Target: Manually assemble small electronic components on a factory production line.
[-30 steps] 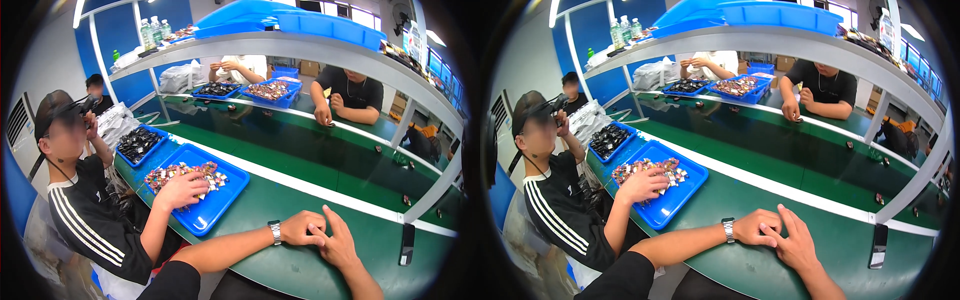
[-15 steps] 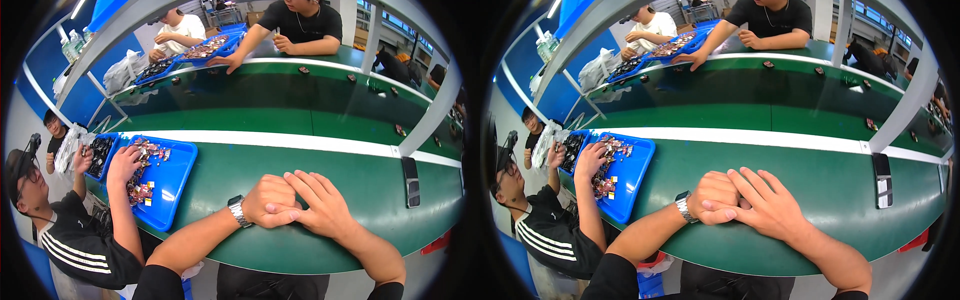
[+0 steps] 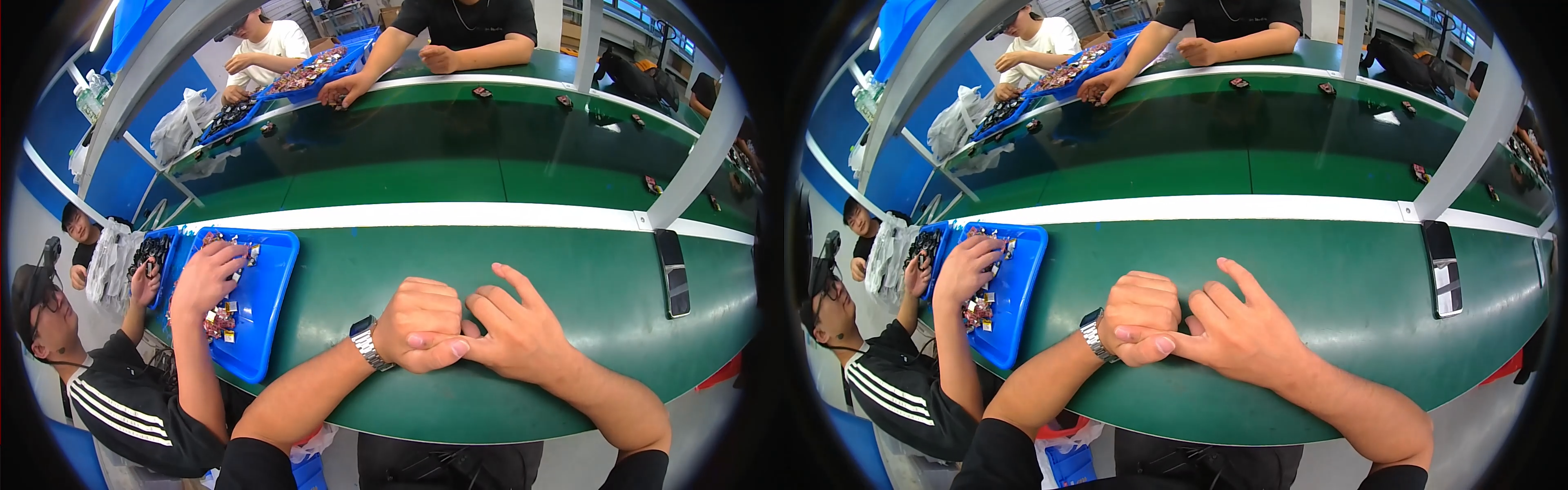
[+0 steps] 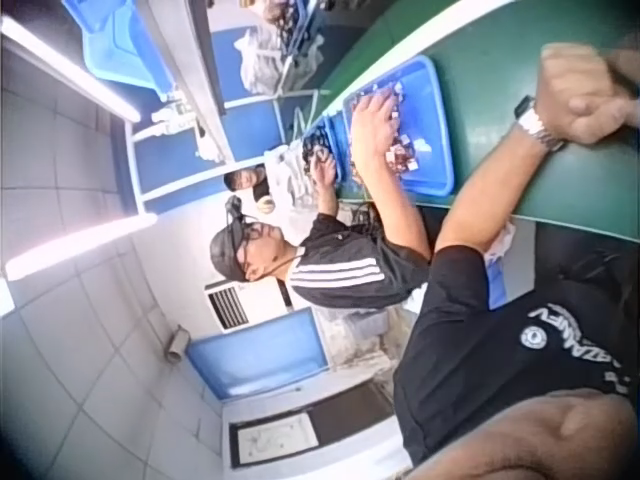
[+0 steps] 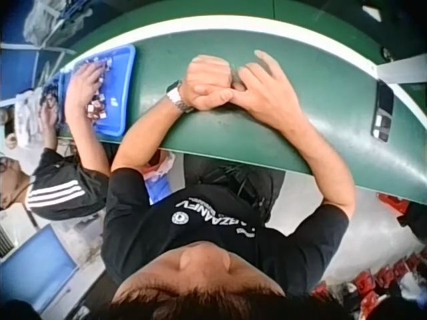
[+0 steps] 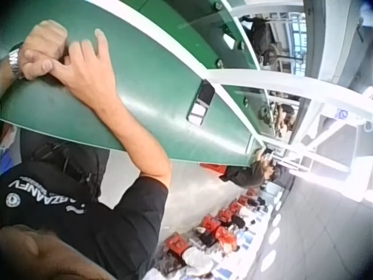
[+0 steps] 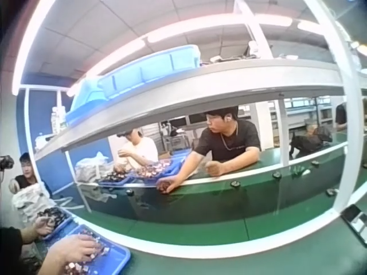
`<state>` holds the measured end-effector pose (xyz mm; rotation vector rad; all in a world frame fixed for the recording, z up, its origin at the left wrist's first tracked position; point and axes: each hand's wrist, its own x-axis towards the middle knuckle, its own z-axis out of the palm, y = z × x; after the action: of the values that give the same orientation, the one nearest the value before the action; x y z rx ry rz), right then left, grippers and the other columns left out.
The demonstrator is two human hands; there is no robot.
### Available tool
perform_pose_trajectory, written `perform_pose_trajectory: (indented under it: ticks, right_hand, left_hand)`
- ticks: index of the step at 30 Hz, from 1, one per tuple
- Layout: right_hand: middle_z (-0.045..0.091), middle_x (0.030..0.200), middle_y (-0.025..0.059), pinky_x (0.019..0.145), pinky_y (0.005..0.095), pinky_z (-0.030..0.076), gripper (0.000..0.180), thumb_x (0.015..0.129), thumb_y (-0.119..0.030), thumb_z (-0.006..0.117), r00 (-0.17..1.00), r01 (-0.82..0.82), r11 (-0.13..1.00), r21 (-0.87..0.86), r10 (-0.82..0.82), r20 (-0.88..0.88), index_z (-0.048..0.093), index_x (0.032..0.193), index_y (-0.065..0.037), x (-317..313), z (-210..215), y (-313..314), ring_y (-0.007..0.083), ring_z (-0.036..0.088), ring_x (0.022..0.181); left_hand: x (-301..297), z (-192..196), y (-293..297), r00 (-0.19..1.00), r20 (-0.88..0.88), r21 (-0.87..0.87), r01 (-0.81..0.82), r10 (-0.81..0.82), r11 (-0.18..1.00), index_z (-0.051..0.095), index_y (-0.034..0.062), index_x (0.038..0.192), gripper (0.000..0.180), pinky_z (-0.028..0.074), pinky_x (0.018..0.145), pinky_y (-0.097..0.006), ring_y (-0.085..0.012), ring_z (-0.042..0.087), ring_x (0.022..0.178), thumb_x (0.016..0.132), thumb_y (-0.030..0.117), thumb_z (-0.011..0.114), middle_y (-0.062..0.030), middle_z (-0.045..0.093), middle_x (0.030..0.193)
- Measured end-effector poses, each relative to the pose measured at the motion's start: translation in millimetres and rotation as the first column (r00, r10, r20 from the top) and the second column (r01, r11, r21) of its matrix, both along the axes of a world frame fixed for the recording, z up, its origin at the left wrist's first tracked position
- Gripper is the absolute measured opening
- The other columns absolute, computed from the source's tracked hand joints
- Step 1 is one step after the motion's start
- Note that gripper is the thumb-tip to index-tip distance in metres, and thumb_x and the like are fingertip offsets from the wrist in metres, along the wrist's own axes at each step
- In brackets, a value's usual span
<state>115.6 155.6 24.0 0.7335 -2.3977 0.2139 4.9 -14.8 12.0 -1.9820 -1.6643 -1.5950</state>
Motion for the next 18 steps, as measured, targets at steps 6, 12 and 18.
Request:
perform_pose_trajectory:
  ticks: [6,12,18]
  right_hand:
    - [0.044,0.069,0.001,0.096,0.0485,0.052,0.018,0.077,-0.007,0.067,0.999,-0.013,1.0,-0.01,0.013,-0.03,0.059,0.086,-0.021,-1.4,-3.8,-0.4,0.0174,0.051,0.066]
    - [0.046,0.069,0.0016,0.083,0.0397,0.053,0.013,0.076,-0.008,0.066,0.998,-0.044,0.999,0.0,0.044,-0.048,0.057,0.077,-0.017,-2.4,-5.2,0.6,0.0178,0.052,0.067]
    - [0.045,0.069,0.0017,0.07,0.0331,0.048,0.012,0.075,-0.008,0.066,0.994,-0.076,0.997,0.004,0.076,-0.081,0.056,0.073,-0.016,-3.3,-9.4,1.4,0.0178,0.051,0.065]
  left_hand:
    - [-2.9,0.0,-0.6,1.0,-0.027,-0.003,0.008,-0.009,1.0,0.052,0.0078,0.057,0.028,0.035,0.044,-0.037,-0.023,0.045,0.047,0.077,0.019,0.067,-0.0038,0.048,0.054]
    - [-2.4,1.2,-0.2,0.999,-0.046,0.003,-0.014,0.014,1.0,0.052,0.008,0.056,0.031,0.035,0.043,-0.036,-0.0218,0.044,0.046,0.079,0.023,0.068,-0.0032,0.046,0.053]
    - [-3.2,-3.3,0.9,0.999,-0.034,0.023,-0.025,0.026,0.999,0.048,0.0089,0.054,0.039,0.034,0.043,-0.035,-0.0219,0.043,0.045,0.08,0.028,0.07,-0.003,0.044,0.052]
